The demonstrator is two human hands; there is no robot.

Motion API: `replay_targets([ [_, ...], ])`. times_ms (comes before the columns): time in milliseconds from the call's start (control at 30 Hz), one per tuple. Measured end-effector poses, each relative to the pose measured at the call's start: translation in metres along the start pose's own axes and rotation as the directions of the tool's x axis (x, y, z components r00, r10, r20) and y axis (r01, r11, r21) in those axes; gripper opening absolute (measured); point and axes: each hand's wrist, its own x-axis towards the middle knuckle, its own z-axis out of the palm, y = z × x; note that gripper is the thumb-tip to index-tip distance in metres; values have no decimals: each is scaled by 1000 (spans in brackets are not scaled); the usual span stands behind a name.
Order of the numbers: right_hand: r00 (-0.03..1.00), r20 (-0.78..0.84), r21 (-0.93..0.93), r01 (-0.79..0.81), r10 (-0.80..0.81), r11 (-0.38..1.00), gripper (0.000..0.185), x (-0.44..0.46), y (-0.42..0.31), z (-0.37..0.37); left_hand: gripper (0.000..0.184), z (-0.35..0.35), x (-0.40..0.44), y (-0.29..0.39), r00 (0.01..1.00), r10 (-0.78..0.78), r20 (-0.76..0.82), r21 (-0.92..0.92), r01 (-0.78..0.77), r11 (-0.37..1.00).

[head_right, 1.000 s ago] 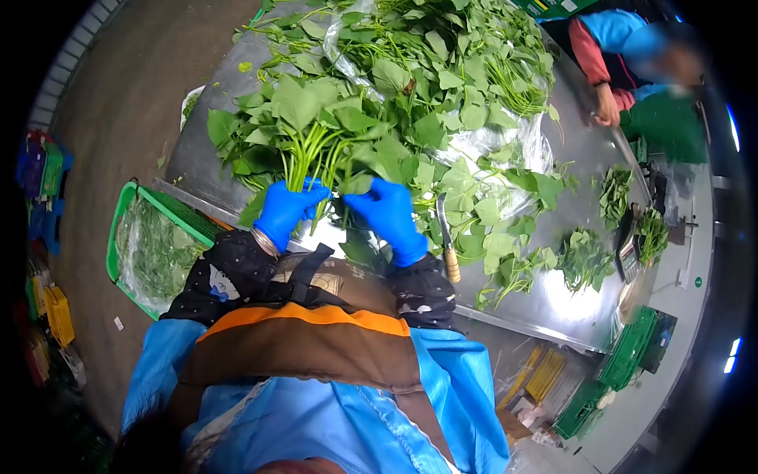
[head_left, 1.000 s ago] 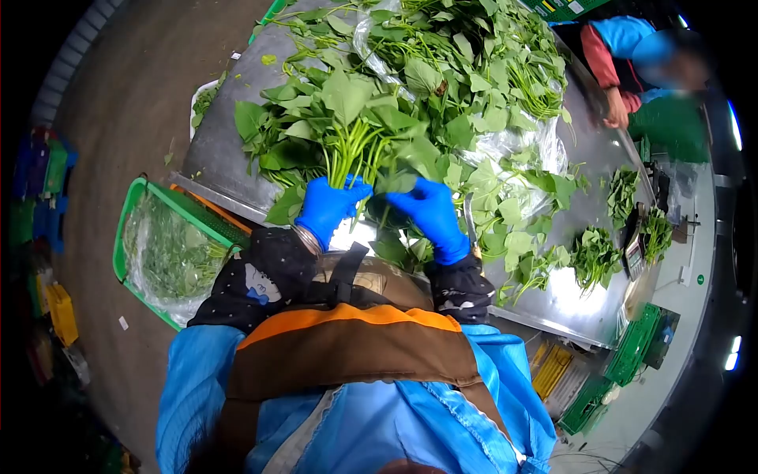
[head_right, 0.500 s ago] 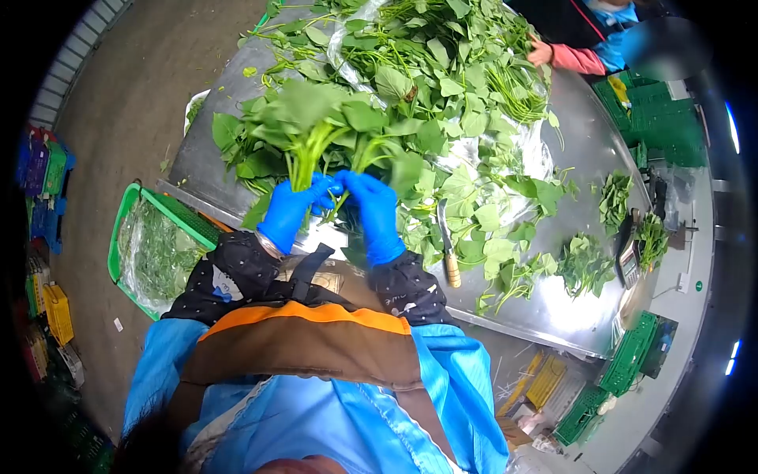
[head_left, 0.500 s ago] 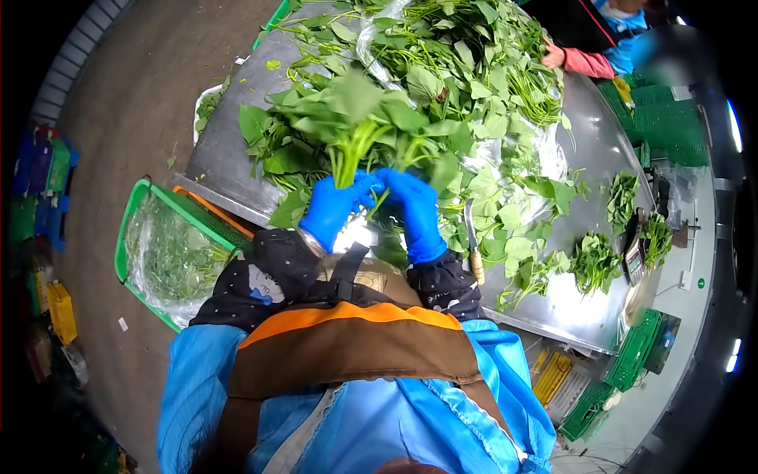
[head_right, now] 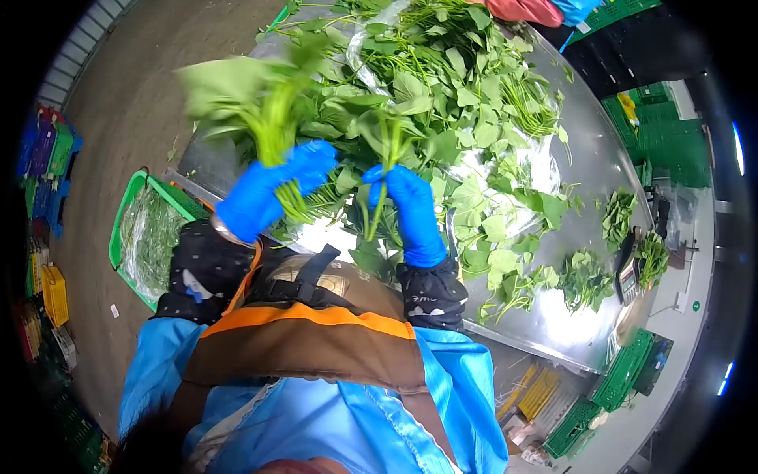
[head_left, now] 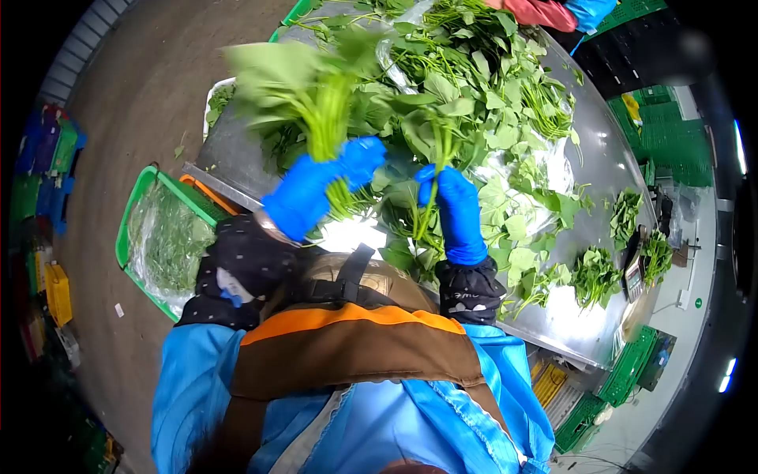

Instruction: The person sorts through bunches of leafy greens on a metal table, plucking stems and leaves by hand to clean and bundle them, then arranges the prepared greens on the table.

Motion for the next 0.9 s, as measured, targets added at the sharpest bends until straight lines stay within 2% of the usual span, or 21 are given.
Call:
replay_targets([
  [33, 999, -3, -42, -37, 36, 998, 30, -2, -6, 10, 45, -1, 5, -22, 996, -74, 46, -192, 82, 978],
  [67, 999, 39, -32, 1, 0, 1000, 26, 0, 0, 12, 43, -1, 11, -43, 994, -98, 45, -250, 106, 963],
  [100, 1000, -11, -21, -26, 26, 999, 25, -1, 5, 14, 41, 3, 14, -57, 991, -123, 47, -306, 132, 943],
  [200, 998, -43, 16, 40, -40, 999, 24, 0, 8, 22, 34, 30, 1, -51, 982, -170, -77, -91, 163, 982],
  [300, 988, -147, -38, 47, -52, 998, 23, 5, 14, 26, 27, 33, 2, -54, 986, -17, -168, 213, 53, 976],
  [333, 982, -181, -58, 47, -57, 997, 24, 6, 16, 25, 25, 36, 3, -50, 958, -97, -269, 176, 147, 973],
  [367, 974, -220, -78, 45, -61, 996, 24, 5, 19, 24, 25, 33, 3, -50, 957, -108, -270, 236, 175, 956],
  [433, 908, -417, 42, 54, -31, 998, 26, 5, 18, 13, 25, 22, 2, -52, 954, -141, -264, 357, 232, 905],
  [467, 861, -506, 79, 102, -48, 992, 26, 9, 22, -3, 25, 17, 0, -55, 955, -139, -261, 354, 229, 907],
  [500, 808, -586, 111, 157, -63, 981, 27, 11, 25, -19, 26, 7, -1, -56, 954, -67, -291, 432, 194, 881],
  [567, 845, -513, -26, 163, -153, 986, 28, 9, 12, -30, 28, -20, -1, -51, 939, 93, -331, 583, 126, 802],
  [633, 882, -435, -193, 105, -181, 976, 27, 5, 4, -30, 33, -41, -2, -30, 836, 437, -332, 654, -130, 745],
  [700, 891, -397, -318, 93, -222, 943, 26, 6, 2, -27, 37, -35, -7, 5, 843, 309, -440, 580, 4, 815],
  [733, 888, -390, -323, 115, -243, 939, 23, 6, 2, -21, 41, -23, -10, 14, 891, 331, -310, 524, -130, 842],
  [767, 911, -331, -360, 120, -247, 925, 21, 7, 1, -14, 43, -18, -8, 8, 946, 194, -259, 278, -119, 953],
  [800, 942, -237, -374, 138, -238, 917, 20, 8, -2, -4, 45, -13, -6, -2, 984, 75, -164, 18, -73, 997],
  [833, 963, -144, -387, 157, -228, 908, 20, 9, -4, 10, 47, -8, -3, -13, 999, -18, -36, -236, 9, 972],
  [900, 983, 3, -354, 172, -183, 919, 18, 12, 12, 34, 51, -6, 2, -44, 993, -115, 28, -8, 115, 993],
])
